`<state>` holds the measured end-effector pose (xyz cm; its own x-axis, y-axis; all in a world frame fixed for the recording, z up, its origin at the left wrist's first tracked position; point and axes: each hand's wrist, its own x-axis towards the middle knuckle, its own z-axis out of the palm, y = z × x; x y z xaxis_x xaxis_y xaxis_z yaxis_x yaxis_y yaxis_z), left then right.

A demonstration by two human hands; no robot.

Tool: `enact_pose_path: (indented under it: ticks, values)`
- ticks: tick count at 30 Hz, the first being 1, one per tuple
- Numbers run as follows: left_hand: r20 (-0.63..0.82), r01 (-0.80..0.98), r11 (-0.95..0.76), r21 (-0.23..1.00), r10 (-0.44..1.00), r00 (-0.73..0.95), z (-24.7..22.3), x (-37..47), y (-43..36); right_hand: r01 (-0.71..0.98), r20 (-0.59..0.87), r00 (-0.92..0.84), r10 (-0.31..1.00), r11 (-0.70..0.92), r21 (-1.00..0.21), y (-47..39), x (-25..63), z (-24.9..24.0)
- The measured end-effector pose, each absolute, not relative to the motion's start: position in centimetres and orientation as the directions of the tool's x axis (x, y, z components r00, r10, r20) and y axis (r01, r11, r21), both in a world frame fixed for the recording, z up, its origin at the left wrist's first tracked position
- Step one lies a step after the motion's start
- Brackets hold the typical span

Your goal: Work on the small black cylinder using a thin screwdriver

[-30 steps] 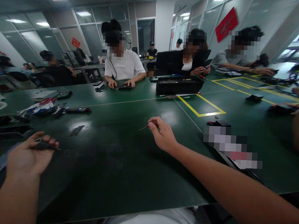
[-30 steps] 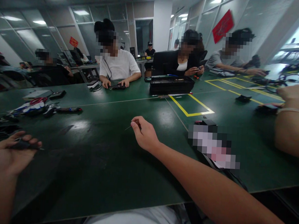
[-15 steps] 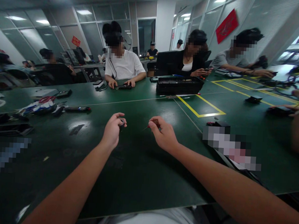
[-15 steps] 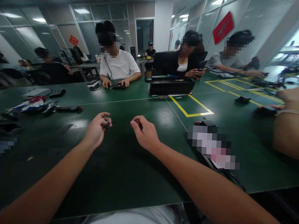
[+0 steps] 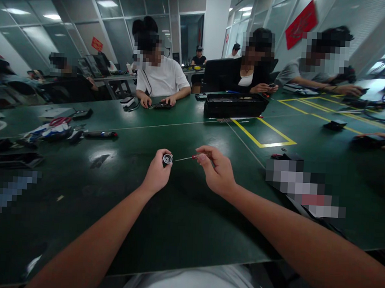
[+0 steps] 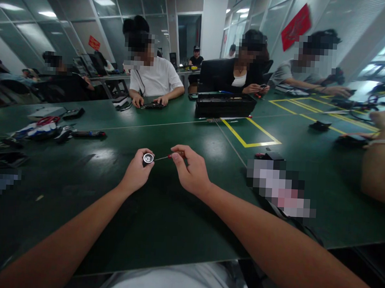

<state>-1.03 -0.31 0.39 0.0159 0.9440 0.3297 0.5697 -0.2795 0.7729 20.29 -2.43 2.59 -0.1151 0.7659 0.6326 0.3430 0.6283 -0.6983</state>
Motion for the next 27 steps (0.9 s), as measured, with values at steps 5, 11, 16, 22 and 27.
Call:
enact_pose_path:
  ticks: [5,11,16,22,27]
  values:
    - [0.338,0.559,-0.347,0.753,0.933,0.124,0.6,-0.9,-0.8,0.398,0.621,-0.206,0.756,0.644,-0.653,-2.4,20.2,2.9]
    - [0.385,0.545,-0.415,0.729,0.906,0.176,-0.1,-1.0,-0.6,0.444,0.597,-0.191,0.779,0.611,-0.655,-2.2,20.1,3.1]
    - [0.418,0.535,-0.447,0.717,0.89,0.184,-0.4,-1.2,-0.4,0.444,0.631,-0.106,0.768,0.605,-0.661,-1.8,20.0,2.7]
    - [0.401,0.535,-0.427,0.729,0.9,0.171,-0.4,-1.3,-0.4,0.457,0.598,-0.158,0.786,0.595,-0.661,-1.9,20.4,3.0]
    - [0.426,0.53,-0.453,0.717,0.886,0.18,-0.7,-1.5,-0.1,0.433,0.602,-0.172,0.78,0.608,-0.665,-2.1,20.1,2.9]
